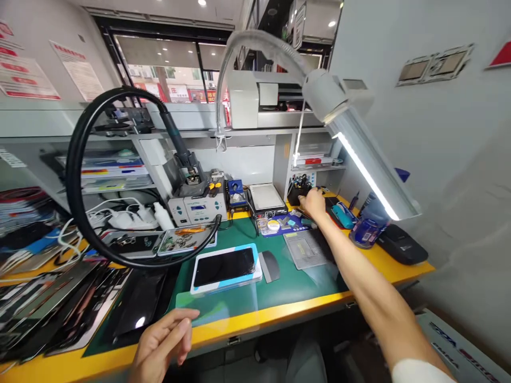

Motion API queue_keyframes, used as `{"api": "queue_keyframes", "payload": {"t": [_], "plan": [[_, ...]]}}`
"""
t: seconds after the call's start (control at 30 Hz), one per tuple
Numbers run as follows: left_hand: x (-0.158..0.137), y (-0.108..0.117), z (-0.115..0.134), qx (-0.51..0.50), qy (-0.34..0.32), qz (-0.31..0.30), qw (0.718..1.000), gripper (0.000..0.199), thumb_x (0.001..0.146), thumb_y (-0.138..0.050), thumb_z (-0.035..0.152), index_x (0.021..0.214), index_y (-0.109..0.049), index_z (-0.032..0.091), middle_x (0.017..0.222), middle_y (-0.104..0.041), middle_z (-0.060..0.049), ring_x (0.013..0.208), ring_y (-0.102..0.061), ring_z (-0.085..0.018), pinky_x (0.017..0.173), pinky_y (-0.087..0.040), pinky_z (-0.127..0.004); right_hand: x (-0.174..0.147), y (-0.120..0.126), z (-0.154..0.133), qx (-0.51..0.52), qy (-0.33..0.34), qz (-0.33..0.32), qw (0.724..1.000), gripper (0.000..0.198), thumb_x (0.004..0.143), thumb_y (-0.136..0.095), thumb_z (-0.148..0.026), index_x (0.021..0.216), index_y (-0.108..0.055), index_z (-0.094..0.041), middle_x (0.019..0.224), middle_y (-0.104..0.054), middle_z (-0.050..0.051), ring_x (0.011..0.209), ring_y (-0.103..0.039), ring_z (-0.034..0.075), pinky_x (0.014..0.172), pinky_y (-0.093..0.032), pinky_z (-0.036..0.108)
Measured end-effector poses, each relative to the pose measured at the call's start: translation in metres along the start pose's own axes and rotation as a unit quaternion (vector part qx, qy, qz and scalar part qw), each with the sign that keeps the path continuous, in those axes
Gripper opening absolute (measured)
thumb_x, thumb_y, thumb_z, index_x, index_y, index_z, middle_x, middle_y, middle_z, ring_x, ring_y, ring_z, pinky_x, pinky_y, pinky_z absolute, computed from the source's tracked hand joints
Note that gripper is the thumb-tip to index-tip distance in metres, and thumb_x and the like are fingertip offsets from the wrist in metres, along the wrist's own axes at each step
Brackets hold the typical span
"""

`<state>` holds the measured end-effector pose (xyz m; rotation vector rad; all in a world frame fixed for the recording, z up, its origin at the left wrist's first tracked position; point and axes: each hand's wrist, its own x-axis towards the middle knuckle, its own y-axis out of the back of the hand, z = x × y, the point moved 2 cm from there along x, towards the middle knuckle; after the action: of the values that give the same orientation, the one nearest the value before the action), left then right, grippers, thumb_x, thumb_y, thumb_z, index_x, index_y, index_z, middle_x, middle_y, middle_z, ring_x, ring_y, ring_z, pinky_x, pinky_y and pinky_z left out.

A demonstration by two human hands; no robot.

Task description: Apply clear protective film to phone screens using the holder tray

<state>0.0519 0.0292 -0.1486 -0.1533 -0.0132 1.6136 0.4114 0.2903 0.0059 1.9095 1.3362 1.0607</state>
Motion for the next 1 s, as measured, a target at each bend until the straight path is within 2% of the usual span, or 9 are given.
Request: {"api": "queue_keyframes", "payload": {"t": [0.1,0.17,0.23,0.33,0.47,0.57,0.7,0.87,1.0], "plan": [[0.000,-0.003,0.009,-0.026,0.008,-0.004,1.000,0.043,0.086,-0.069,0.056,0.099,-0.074,0.016,0.058,-0.058,0.000,0.051,-0.052,-0.012,0.045,-0.042,-0.022,-0.048,0.000,-0.007,0.069,0.004,-0.029,0.997,0.046,0.105,-0.045,-0.044,0.122,-0.064,-0.006,0.120,-0.066,0.021,0.109,-0.065,0.029,0.088,-0.052,0.036],[0.002,-0.009,0.018,-0.032,0.014,-0.003,0.999,0.043,0.086,-0.068,0.056,0.100,-0.073,0.016,0.059,-0.057,0.001,0.050,-0.051,-0.012,0.043,-0.041,-0.021,-0.096,-0.008,-0.011,0.153,0.029,-0.149,0.976,0.050,0.101,-0.048,-0.056,0.108,-0.071,-0.012,0.101,-0.073,0.014,0.083,-0.071,0.024,0.066,-0.055,0.031],[0.007,-0.016,0.028,-0.032,0.014,-0.004,0.999,0.044,0.086,-0.068,0.056,0.101,-0.072,0.015,0.061,-0.057,0.001,0.050,-0.051,-0.011,0.042,-0.041,-0.021,-0.146,-0.021,-0.016,0.361,-0.007,-0.360,0.860,0.056,0.095,-0.054,-0.065,0.115,-0.069,-0.014,0.110,-0.072,0.015,0.078,-0.071,0.024,0.052,-0.052,0.030],[0.019,-0.025,0.042,-0.012,0.008,-0.021,1.000,0.045,0.087,-0.066,0.055,0.104,-0.071,0.014,0.062,-0.058,0.001,0.050,-0.050,-0.011,0.043,-0.042,-0.022,-0.188,-0.034,-0.020,0.438,-0.070,-0.434,0.784,0.045,0.085,-0.074,-0.057,0.103,-0.072,-0.016,0.091,-0.073,0.007,0.061,-0.066,0.016,0.048,-0.048,0.024],[0.030,-0.025,0.048,0.043,0.020,-0.010,0.999,0.052,0.088,-0.064,0.056,0.117,-0.068,0.013,0.067,-0.062,0.000,0.049,-0.050,-0.011,0.042,-0.038,-0.022,-0.183,-0.044,-0.026,0.433,-0.095,-0.394,0.805,0.041,0.080,-0.081,-0.053,0.074,-0.069,-0.014,0.066,-0.066,0.002,0.047,-0.058,0.012,0.041,-0.042,0.020],[0.031,-0.012,0.048,0.136,-0.054,0.110,0.983,0.050,0.091,-0.063,0.050,0.126,-0.063,0.015,0.074,-0.068,-0.003,0.058,-0.056,-0.013,0.051,-0.044,-0.024,-0.166,-0.050,-0.028,0.443,-0.118,-0.390,0.799,0.040,0.077,-0.084,-0.051,0.074,-0.070,-0.014,0.065,-0.065,0.003,0.046,-0.057,0.011,0.039,-0.043,0.020],[0.027,0.003,0.046,0.297,-0.253,0.243,0.888,0.026,0.093,-0.059,0.026,0.115,-0.069,0.016,0.087,-0.072,-0.007,0.073,-0.062,-0.018,0.065,-0.049,-0.029,-0.153,-0.061,-0.023,0.456,-0.148,-0.378,0.792,0.042,0.073,-0.088,-0.050,0.086,-0.074,-0.012,0.072,-0.067,0.004,0.048,-0.058,0.011,0.038,-0.044,0.020],[0.035,0.002,0.039,0.417,-0.404,0.208,0.787,0.038,0.083,-0.056,0.005,0.116,-0.069,0.019,0.107,-0.073,-0.011,0.102,-0.063,-0.028,0.092,-0.052,-0.046,-0.151,-0.077,-0.024,0.436,-0.164,-0.378,0.800,0.043,0.073,-0.089,-0.050,0.086,-0.074,-0.011,0.072,-0.068,0.005,0.047,-0.057,0.011,0.038,-0.045,0.020],[0.040,0.000,0.034,0.443,-0.408,0.207,0.771,0.043,0.078,-0.057,0.002,0.118,-0.066,0.017,0.107,-0.074,-0.011,0.101,-0.062,-0.029,0.087,-0.053,-0.049,-0.149,-0.083,-0.033,0.408,-0.182,-0.367,0.816,0.045,0.069,-0.091,-0.052,0.083,-0.075,-0.012,0.071,-0.068,0.006,0.047,-0.058,0.012,0.037,-0.046,0.020]]}}
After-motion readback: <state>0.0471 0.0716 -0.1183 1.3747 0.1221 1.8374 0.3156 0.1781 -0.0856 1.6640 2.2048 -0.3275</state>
